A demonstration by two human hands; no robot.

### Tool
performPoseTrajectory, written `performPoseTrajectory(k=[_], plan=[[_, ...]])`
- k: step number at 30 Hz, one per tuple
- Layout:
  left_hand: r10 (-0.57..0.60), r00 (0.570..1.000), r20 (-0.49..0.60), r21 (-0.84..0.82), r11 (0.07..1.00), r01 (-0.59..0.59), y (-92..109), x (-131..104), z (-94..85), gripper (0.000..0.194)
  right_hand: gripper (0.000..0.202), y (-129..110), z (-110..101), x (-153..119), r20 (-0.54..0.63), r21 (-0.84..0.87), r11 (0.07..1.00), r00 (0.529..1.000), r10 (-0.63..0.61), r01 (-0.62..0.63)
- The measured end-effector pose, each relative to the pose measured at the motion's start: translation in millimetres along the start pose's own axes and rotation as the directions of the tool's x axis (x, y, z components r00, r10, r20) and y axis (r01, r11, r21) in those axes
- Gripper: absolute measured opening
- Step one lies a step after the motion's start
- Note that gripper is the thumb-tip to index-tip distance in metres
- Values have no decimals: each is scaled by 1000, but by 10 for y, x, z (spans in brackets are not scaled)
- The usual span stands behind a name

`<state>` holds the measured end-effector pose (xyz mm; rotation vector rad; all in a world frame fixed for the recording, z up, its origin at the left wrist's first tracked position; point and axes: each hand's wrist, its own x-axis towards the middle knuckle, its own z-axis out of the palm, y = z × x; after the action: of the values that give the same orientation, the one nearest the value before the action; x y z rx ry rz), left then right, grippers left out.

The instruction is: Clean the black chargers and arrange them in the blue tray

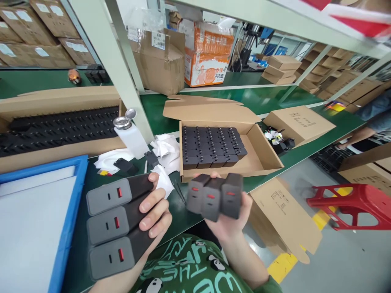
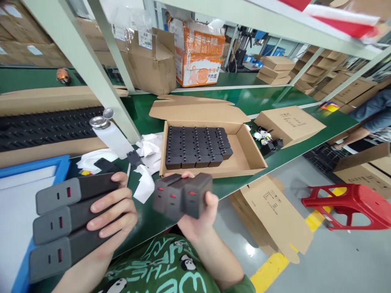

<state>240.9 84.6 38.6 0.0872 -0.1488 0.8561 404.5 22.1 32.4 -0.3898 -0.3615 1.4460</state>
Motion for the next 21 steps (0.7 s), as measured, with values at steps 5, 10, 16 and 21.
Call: performPoseTrajectory(k=[5, 10, 16, 21], plan=[[54, 996, 75, 7, 999, -54, -21, 184, -248, 26, 62, 303, -32, -56, 29, -192, 977, 996, -84, 88], [44, 997, 59, -36, 998, -42, 113, 202, -389, 31, 73, 158, -217, -103, 108, -472, 881, 994, 9, 43], [122, 990, -77, -19, 992, -123, 425, -68, -432, 29, 64, -1226, -573, 24, 87, -896, 413, 977, -194, 162], [190, 906, -379, 186, 974, -126, 619, -217, -415, 23, 83, -2401, -1049, 624, 167, -961, -248, 972, -168, 122]])
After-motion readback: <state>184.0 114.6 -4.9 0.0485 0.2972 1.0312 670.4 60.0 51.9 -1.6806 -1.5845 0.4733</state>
